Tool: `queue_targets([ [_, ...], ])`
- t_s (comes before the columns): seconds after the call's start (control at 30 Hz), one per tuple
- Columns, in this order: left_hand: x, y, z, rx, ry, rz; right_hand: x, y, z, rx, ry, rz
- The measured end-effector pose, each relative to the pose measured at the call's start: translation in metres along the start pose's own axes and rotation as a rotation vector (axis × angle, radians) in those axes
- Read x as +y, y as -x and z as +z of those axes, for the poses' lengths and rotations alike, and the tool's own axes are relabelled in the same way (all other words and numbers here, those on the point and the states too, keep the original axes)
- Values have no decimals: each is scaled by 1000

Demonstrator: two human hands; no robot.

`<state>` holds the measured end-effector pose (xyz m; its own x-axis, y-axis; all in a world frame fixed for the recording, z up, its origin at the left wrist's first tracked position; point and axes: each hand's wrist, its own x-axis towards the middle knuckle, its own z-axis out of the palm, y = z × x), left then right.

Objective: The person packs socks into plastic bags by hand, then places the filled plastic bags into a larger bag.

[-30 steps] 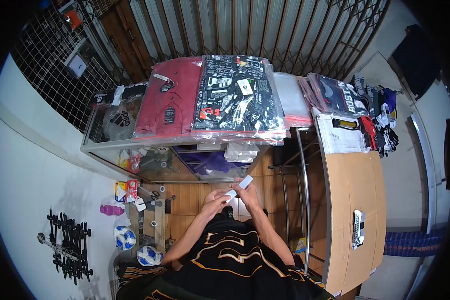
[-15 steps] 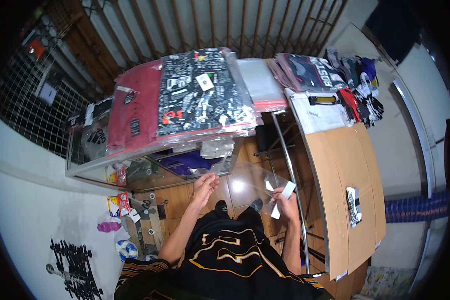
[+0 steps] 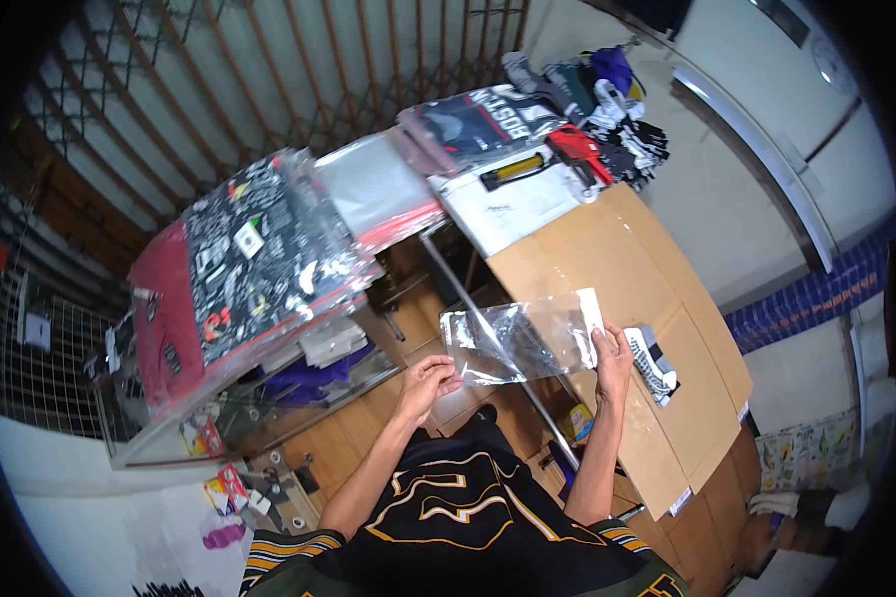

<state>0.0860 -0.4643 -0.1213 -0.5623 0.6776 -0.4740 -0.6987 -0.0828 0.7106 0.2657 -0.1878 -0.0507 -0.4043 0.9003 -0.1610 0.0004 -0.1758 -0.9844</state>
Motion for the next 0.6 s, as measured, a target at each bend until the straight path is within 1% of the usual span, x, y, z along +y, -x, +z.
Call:
queue_targets([
  [0.03, -3, -9, 14, 4, 49, -4, -6, -7, -8, 19, -10, -10],
  [0.1, -8, -27, 43, -6, 49, -14, -18, -18, -28, 119, 12, -5],
  [0.13, -11, -36, 56, -14, 54, -30, -16, -25, -40, 166, 103, -58],
  [0.17, -14, -45, 69, -23, 59, -50, -13, -31, -50, 189, 97, -62],
  [0.23, -20, -60, 96, -65, 39, -75, -9, -35, -73, 349, 583, -426],
  [0.27, -24, -66, 109, -79, 22, -98, -9, -36, -89, 356, 772, -397],
  [0.3, -27, -70, 123, -95, 5, -121, -15, -32, -100, 386, 774, -386],
  [0.37, -34, -79, 148, -134, -55, -149, -29, -21, -114, 214, 1055, -451],
  [0.4, -39, -86, 160, -162, -90, -181, -22, -19, -122, 214, 1135, -387],
  [0.43, -44, -90, 170, -188, -124, -214, -17, -15, -131, 237, 1136, -372],
  [0.5, -55, -97, 191, -224, -152, -249, -9, -9, -144, 122, 1255, -275],
  [0.53, -59, -101, 201, -242, -166, -267, -6, -7, -147, 127, 1257, -311],
  [0.6, -64, -104, 222, -284, -195, -311, -2, -2, -152, 147, 1254, -300],
])
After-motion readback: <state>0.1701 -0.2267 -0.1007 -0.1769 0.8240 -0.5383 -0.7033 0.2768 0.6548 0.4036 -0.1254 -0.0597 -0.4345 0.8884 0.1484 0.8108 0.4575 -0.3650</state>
